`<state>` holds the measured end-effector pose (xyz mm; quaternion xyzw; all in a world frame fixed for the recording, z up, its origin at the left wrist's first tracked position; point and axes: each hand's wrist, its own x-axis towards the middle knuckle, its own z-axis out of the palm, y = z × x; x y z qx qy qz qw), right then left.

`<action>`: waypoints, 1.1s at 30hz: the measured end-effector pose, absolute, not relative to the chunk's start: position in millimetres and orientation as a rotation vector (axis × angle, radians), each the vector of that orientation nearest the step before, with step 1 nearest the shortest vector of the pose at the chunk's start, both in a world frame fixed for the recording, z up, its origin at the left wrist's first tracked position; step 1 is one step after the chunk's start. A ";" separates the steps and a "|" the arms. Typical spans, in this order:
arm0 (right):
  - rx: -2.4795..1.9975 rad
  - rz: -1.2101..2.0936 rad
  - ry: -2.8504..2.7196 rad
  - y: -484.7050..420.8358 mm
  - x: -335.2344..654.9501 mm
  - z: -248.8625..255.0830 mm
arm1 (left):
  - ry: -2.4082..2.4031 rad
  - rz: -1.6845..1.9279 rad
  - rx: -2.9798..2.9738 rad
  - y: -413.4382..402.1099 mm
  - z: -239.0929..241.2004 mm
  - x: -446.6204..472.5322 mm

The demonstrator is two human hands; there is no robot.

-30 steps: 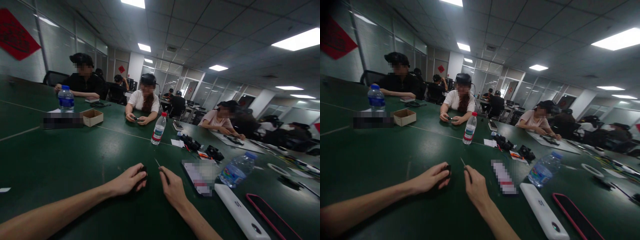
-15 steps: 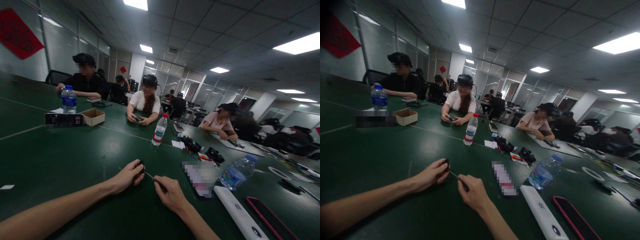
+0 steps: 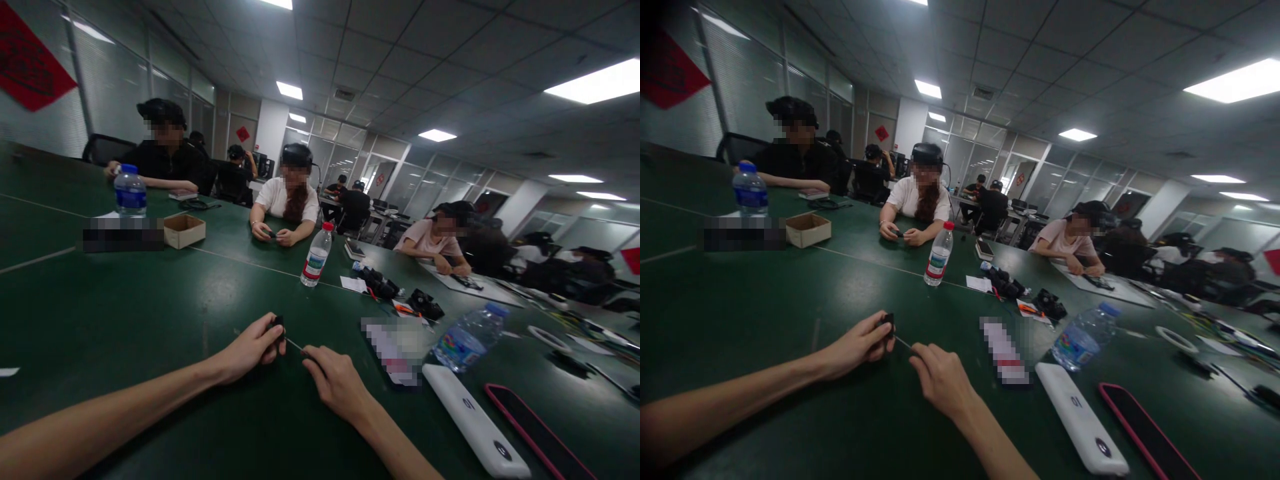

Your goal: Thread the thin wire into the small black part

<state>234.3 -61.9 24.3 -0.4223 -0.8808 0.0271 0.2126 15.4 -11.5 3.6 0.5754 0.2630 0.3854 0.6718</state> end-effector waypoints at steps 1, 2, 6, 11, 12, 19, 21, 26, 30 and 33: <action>-1.170 0.069 -2.448 -62.0 233.9 24.2 | 0.593 0.879 1.291 -12.0 4.0 15.6; -1.169 0.069 -2.448 -62.0 233.4 24.1 | 0.597 0.887 1.287 -12.6 4.3 15.9; -1.177 0.091 -2.443 -61.3 230.4 23.6 | 0.639 0.934 1.300 -13.3 2.3 17.2; -1.172 0.130 -2.409 -60.3 226.1 22.5 | 0.703 0.989 1.317 -12.2 -3.7 19.8; -1.171 0.127 -2.399 -60.4 225.5 22.3 | 0.715 0.992 1.316 -12.4 -3.7 20.1; -1.180 0.189 -2.259 -56.6 227.4 20.7 | 0.716 0.927 1.374 -18.5 5.7 17.2; -1.228 0.176 -2.093 -53.4 229.1 20.6 | 0.689 0.856 1.413 -19.4 6.2 16.2; -1.200 0.218 -2.182 -52.2 230.5 20.8 | 0.682 0.913 1.202 -14.0 2.0 16.1; -1.161 0.206 -2.313 -56.7 228.7 22.5 | 0.601 0.896 1.039 -10.0 2.4 16.1; -1.165 0.241 -2.352 -58.6 228.1 24.9 | 0.590 0.870 1.023 -10.0 3.9 15.6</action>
